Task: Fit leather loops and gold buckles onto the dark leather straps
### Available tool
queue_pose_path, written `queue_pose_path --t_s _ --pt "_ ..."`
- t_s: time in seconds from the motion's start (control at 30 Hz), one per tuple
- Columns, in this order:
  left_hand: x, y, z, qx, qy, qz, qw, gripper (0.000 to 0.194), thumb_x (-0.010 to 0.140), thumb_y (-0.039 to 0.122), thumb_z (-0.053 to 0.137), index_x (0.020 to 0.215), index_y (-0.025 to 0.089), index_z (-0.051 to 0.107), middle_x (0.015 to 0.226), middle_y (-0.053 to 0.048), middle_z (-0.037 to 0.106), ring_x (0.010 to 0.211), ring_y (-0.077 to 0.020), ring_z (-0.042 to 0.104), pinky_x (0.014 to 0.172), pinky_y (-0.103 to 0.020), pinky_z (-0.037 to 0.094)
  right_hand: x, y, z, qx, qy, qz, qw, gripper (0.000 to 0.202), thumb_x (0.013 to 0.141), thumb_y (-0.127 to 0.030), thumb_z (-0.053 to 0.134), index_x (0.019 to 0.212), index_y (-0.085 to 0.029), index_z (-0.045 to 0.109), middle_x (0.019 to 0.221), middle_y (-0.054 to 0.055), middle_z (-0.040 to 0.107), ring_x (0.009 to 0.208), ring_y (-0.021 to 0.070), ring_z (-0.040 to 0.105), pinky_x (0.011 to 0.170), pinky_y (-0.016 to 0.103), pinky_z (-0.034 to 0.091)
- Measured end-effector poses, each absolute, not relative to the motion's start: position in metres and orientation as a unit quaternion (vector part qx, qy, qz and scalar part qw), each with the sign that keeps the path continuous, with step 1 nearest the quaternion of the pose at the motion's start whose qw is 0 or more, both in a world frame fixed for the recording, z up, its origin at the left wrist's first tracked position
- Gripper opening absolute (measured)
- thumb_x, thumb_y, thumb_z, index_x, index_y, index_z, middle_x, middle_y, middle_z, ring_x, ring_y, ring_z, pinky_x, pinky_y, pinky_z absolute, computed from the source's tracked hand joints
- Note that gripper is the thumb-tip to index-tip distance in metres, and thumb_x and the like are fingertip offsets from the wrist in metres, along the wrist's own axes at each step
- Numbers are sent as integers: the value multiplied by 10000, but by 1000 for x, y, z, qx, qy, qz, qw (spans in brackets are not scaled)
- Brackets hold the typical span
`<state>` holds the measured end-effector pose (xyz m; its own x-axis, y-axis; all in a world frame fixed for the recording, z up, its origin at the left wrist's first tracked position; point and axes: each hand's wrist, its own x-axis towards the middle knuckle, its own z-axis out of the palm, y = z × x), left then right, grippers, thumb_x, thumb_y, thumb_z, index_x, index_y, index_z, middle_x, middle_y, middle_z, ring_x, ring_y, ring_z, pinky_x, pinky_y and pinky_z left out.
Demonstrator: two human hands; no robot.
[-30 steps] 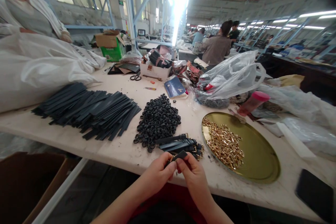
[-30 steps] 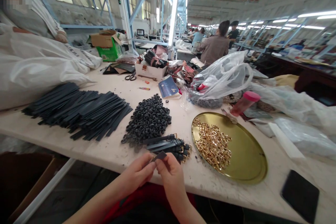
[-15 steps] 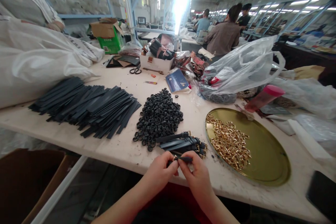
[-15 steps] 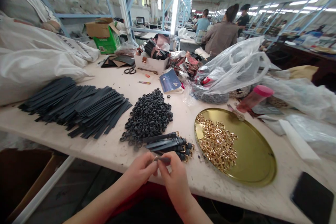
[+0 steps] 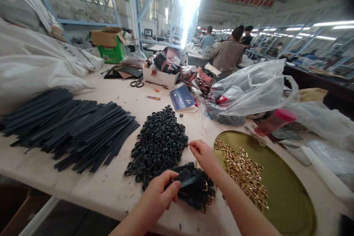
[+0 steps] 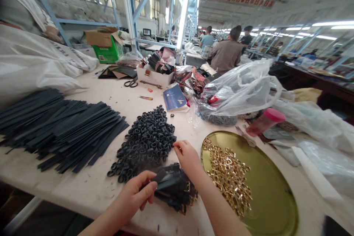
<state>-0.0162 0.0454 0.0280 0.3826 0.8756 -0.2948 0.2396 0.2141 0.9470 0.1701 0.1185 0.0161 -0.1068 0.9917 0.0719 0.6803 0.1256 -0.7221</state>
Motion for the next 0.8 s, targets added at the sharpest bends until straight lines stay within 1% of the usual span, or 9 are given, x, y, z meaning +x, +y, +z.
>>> queue_pose_path --t_s 0.07,0.1,0.2,0.3,0.37,0.47,0.57,0.67,0.8 --pt "-17 52 27 550 508 261 610 242 816 377 410 861 160 507 514 66 483 377 -58 344 376 -169 262 171 146 4 -608 -704 250 268 131 729 -143 527 814 -200 609 847 43 578 784 173 531 733 271 363" --pt "-18 54 26 541 517 260 610 244 816 383 406 856 162 502 505 70 474 370 -59 331 370 -171 254 171 155 -2 -607 -705 257 264 138 694 -111 543 772 -201 612 817 39 575 768 174 530 725 271 360" --pt "-21 58 27 541 536 256 595 232 816 384 407 823 172 503 497 74 466 378 -66 339 384 -177 265 172 163 -11 -611 -697 265 266 108 667 -98 553 692 -196 590 749 28 555 734 175 521 699 278 357" --pt "-22 59 34 576 551 267 542 218 822 364 413 761 180 514 507 67 481 439 -79 403 457 -187 308 176 149 -5 -618 -672 291 286 19 712 -204 554 701 -188 556 693 12 539 677 167 514 638 278 374" --pt "-19 57 40 599 556 285 501 220 825 353 412 746 181 524 517 60 490 503 -95 453 515 -195 330 175 132 5 -614 -655 327 295 143 753 -325 531 714 -187 533 616 -12 524 594 149 512 562 261 390" --pt "-11 53 45 618 560 304 461 225 825 352 409 763 185 547 543 50 508 554 -112 494 538 -202 334 166 100 19 -573 -582 460 348 267 750 -446 529 721 -181 525 563 -32 528 520 123 511 496 236 402" --pt "0 50 42 629 576 309 422 229 823 351 407 782 192 565 576 39 545 562 -117 512 537 -206 325 156 76 24 -524 -468 566 432 311 685 -469 616 689 -166 545 559 -25 556 507 106 511 490 221 407" --pt "10 50 32 641 597 313 366 223 822 343 404 801 201 574 647 21 593 605 -124 533 551 -208 316 152 67 20 -518 -407 572 488 330 649 -476 654 689 -164 551 548 -28 559 506 102 523 504 219 423" --pt "22 56 21 652 607 311 332 207 811 323 414 798 202 581 667 4 608 607 -130 536 542 -209 300 154 74 14 -514 -389 560 521 366 612 -497 672 726 -175 541 592 -24 581 510 104 538 523 234 448"
